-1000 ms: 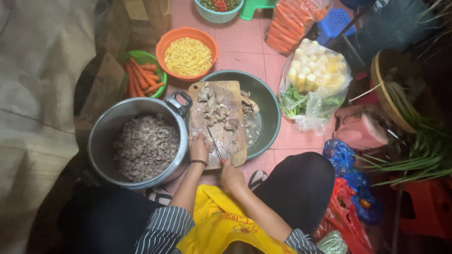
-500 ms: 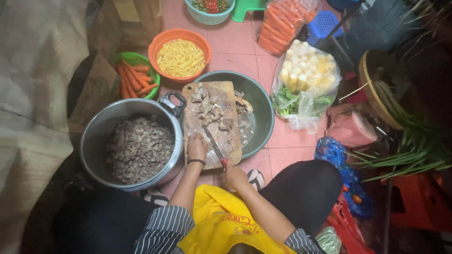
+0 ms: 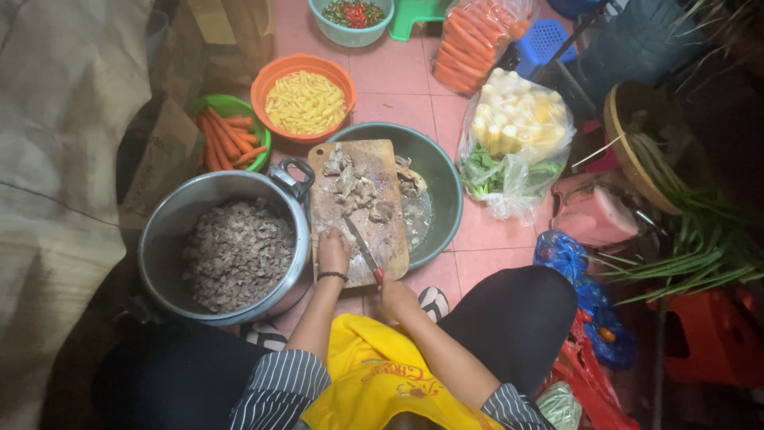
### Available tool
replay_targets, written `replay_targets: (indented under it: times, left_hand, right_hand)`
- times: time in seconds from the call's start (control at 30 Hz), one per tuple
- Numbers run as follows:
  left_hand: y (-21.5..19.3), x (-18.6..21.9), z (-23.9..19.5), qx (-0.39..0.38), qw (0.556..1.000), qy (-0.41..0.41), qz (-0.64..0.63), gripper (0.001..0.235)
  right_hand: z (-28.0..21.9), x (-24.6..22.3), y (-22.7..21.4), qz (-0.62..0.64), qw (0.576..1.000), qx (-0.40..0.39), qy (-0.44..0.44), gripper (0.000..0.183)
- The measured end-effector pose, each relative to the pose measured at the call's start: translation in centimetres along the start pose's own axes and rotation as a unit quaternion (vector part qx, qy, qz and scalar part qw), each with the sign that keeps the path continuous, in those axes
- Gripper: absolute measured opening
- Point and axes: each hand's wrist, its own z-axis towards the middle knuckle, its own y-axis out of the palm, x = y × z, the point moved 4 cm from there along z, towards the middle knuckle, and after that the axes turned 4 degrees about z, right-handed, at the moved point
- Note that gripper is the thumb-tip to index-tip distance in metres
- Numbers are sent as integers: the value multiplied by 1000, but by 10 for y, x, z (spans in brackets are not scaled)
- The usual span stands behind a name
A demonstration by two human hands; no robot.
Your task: Chopping meat into small pieces on a cutting board and putting them in a large pot.
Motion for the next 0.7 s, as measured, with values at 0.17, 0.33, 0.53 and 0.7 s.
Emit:
replay_targets:
  times: [0.17,0.33,0.53,0.7]
  left_hand:
    - [1,-1,-1,6,1000,7,4,32]
    - [-3,3,-1,5,1000,6,5,32]
    - [1,1,-1,7,1000,-6,10,31]
    - [-1,2,-1,5,1000,-1,4,30]
  right_hand:
    - [2,1,3,-4,1000,-14,8,32]
    - [2,2,3,-7,1000,-18,4,32]
    - [4,3,5,-2,1000,-9,3,27]
    - [0,-1,2,4,1000,3,-14,29]
